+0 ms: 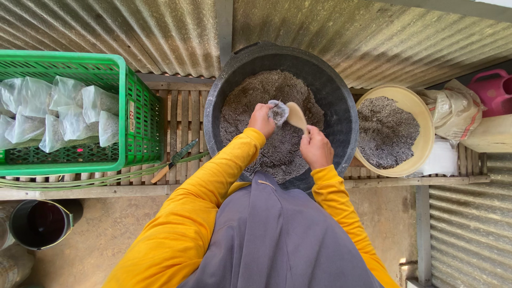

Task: The person scoops a dark granular material from a large black tub into small plastic bags using a wooden spoon. After filling each bag, the person places it into a green plastic crate. The process is repeated multiple times.

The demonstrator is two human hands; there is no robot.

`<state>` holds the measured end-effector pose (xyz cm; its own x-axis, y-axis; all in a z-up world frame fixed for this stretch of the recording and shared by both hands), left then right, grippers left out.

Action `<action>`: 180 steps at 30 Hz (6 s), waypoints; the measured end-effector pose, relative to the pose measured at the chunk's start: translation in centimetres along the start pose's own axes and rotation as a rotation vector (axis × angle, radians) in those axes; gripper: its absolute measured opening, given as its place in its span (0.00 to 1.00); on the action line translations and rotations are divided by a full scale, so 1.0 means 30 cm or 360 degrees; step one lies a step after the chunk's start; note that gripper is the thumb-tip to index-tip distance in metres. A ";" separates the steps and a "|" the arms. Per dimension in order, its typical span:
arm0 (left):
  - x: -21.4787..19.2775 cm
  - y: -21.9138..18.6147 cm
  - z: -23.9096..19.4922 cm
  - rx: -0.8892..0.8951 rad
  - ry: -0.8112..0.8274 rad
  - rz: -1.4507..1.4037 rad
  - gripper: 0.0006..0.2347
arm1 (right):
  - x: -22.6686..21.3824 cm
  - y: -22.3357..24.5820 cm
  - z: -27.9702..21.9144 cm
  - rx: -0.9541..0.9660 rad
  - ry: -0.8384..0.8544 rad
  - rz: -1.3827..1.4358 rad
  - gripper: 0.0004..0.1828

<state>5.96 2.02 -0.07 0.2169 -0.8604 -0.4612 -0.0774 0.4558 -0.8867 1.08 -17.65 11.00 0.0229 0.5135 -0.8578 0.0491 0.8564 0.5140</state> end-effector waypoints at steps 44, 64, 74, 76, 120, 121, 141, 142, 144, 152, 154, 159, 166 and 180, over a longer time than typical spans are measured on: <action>-0.151 -0.094 -0.057 0.0298 0.0023 0.0340 0.14 | 0.628 -0.617 -0.062 0.0518 0.0504 -0.0364 0.17; -0.096 -0.080 -0.031 0.0176 -0.0001 0.0180 0.14 | 0.172 -0.406 0.061 0.0382 0.0278 0.1268 0.15; -0.102 -0.068 -0.022 0.0069 -0.0023 0.0134 0.19 | 0.019 0.069 -0.021 -0.0357 -0.0215 0.0051 0.16; -0.107 -0.066 -0.023 0.0051 -0.0024 0.0144 0.19 | 0.014 0.104 -0.042 -0.0491 -0.0270 -0.0023 0.17; -0.109 -0.114 -0.034 0.0345 0.0144 0.0096 0.17 | 0.223 -0.520 -0.029 0.0877 0.0608 0.1524 0.16; -0.107 -0.113 -0.034 0.0320 0.0137 0.0086 0.18 | 0.200 -0.486 -0.024 0.0823 0.0577 0.1537 0.16; -0.103 -0.067 -0.020 0.0058 0.0104 0.0005 0.20 | 0.046 0.041 -0.076 -0.0418 -0.0247 -0.0027 0.22; -0.108 -0.067 -0.022 0.0066 0.0089 0.0003 0.20 | 0.055 0.030 -0.071 -0.0389 -0.0226 -0.0011 0.23; -0.112 -0.060 -0.027 0.0084 0.0062 0.0000 0.19 | 0.068 -0.010 -0.046 -0.0301 -0.0337 0.0185 0.20; -0.068 0.012 -0.037 0.0156 0.0141 0.0050 0.13 | 0.415 -0.169 0.150 0.0356 0.0095 0.1182 0.14; -0.075 0.017 -0.042 0.0154 0.0115 0.0073 0.12 | 0.457 -0.145 0.166 0.0289 0.0133 0.1259 0.12; -0.145 -0.018 -0.024 0.0082 -0.0052 0.0122 0.13 | 0.398 -0.089 0.180 0.0219 0.0124 0.1041 0.11; -0.164 -0.108 -0.029 0.0083 -0.0080 0.0243 0.12 | 0.308 -0.031 0.190 0.0074 0.0003 0.0920 0.11; -0.130 -0.091 -0.006 -0.0006 0.0009 0.0239 0.12 | 0.617 -0.543 0.135 0.0525 0.0558 -0.0426 0.19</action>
<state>5.16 4.11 4.15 0.1972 -0.7837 -0.5890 -0.1124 0.5788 -0.8077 4.74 -22.31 -13.26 -0.3644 0.3155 -0.8762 0.3192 0.9262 0.2007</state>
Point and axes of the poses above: each hand's wrist, its own z-axis towards the middle knuckle, its own x-axis out of the palm, y = z × x, the point moved 6 cm from there along z, towards the middle knuckle, and after that the axes turned 4 degrees about -y, right-handed, at the moved point
